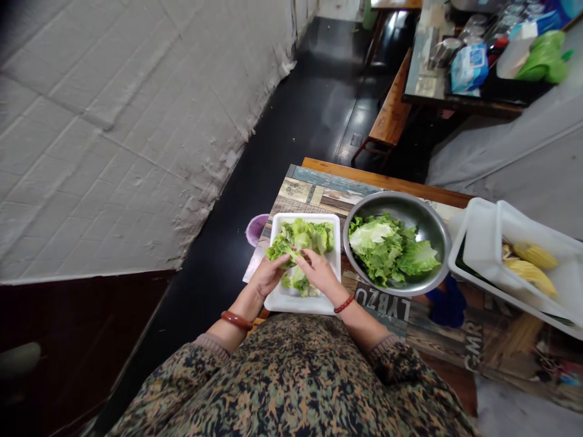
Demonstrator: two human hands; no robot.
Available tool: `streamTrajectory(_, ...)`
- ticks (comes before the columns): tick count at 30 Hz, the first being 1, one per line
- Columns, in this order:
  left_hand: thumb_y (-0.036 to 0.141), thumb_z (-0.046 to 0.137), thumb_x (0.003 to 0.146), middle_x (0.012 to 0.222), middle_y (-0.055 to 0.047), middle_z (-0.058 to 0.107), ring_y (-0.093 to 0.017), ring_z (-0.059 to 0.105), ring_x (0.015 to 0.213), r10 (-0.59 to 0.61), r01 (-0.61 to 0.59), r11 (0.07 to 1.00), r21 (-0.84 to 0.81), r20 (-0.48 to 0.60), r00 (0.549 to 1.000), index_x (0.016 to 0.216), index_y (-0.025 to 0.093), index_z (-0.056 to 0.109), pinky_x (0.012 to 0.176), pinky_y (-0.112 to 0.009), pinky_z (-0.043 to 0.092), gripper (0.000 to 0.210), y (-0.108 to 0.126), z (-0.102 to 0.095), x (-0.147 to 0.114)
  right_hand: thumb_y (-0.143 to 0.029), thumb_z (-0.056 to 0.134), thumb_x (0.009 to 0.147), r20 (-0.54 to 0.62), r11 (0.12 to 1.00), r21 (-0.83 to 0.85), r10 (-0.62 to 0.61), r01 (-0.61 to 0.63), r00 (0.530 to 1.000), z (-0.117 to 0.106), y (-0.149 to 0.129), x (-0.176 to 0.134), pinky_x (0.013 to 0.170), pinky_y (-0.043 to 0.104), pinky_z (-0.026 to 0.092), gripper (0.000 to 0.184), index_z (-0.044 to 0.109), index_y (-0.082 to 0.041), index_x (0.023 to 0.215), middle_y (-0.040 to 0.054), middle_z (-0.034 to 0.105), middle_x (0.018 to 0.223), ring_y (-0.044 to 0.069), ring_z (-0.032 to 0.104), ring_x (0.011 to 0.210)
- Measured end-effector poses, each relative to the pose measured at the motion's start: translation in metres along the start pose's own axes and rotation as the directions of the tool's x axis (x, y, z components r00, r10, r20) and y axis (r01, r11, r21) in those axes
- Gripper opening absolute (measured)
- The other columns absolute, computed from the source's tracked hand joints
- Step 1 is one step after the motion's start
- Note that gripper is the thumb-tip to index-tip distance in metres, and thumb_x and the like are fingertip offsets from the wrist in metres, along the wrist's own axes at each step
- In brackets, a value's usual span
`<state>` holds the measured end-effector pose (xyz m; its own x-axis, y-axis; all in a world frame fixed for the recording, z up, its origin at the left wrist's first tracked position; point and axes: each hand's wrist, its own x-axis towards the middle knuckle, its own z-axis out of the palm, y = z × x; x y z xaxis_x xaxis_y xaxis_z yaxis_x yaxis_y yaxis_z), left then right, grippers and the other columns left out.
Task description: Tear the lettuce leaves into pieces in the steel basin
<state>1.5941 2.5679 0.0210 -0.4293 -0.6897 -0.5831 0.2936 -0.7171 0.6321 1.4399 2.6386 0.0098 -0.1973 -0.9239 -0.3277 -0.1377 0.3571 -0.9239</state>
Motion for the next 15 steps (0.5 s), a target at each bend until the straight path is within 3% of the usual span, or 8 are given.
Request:
streamTrajectory(4,0.02,0.09,0.058,0.096,-0.009,0.075,-0.021,0.069,0.088,0.025,-0.025,0.994,0.103,-0.005,1.0,0.1,0.012,0.072,0.087,-0.033,0.052,0.046,-0.005,-0.002,-0.004,-0.04,0.047,0.094,0.026,0.999,-0.043,0.028,-0.027,0.999,0.011,0.008,-0.003,0.066,0.03,0.05,0.03,0.068,-0.018,0.099,0.0026,0.07,0.078,0.017,0.065,0.066)
streamTrajectory(7,0.025,0.089,0.061,0.097,-0.008,0.074,-0.019,0.069,0.083,0.005,-0.001,0.986,0.167,-0.024,1.0,0.108,0.015,0.069,0.079,-0.032,0.052,0.052,-0.007,-0.007,-0.009,-0.032,0.05,0.093,0.0,0.975,-0.185,-0.126,0.124,0.992,0.014,0.012,-0.011,0.076,0.032,0.051,0.023,0.067,-0.02,0.101,0.0056,0.07,0.088,0.02,0.067,0.08)
streamTrajectory(10,0.028,0.089,0.061,0.09,-0.005,0.072,-0.017,0.067,0.076,-0.027,0.039,0.98,0.193,-0.069,0.997,0.102,0.016,0.067,0.072,-0.03,0.051,0.048,-0.011,-0.012,-0.013,-0.026,0.049,0.093,0.048,0.915,-0.291,-0.279,0.28,0.959,0.02,0.015,-0.02,0.086,0.036,0.049,0.022,0.064,-0.021,0.109,0.0093,0.069,0.104,0.023,0.065,0.095)
streamTrajectory(15,0.025,0.09,0.058,0.081,-0.002,0.068,-0.013,0.063,0.076,0.087,-0.057,0.975,0.217,-0.132,0.987,0.088,0.014,0.068,0.074,-0.026,0.049,0.039,-0.023,-0.018,-0.016,-0.029,0.052,0.09,0.037,0.955,-0.202,-0.213,0.216,0.976,0.032,0.025,-0.026,0.082,0.036,0.05,0.017,0.058,-0.02,0.104,0.0066,0.067,0.097,0.021,0.063,0.089)
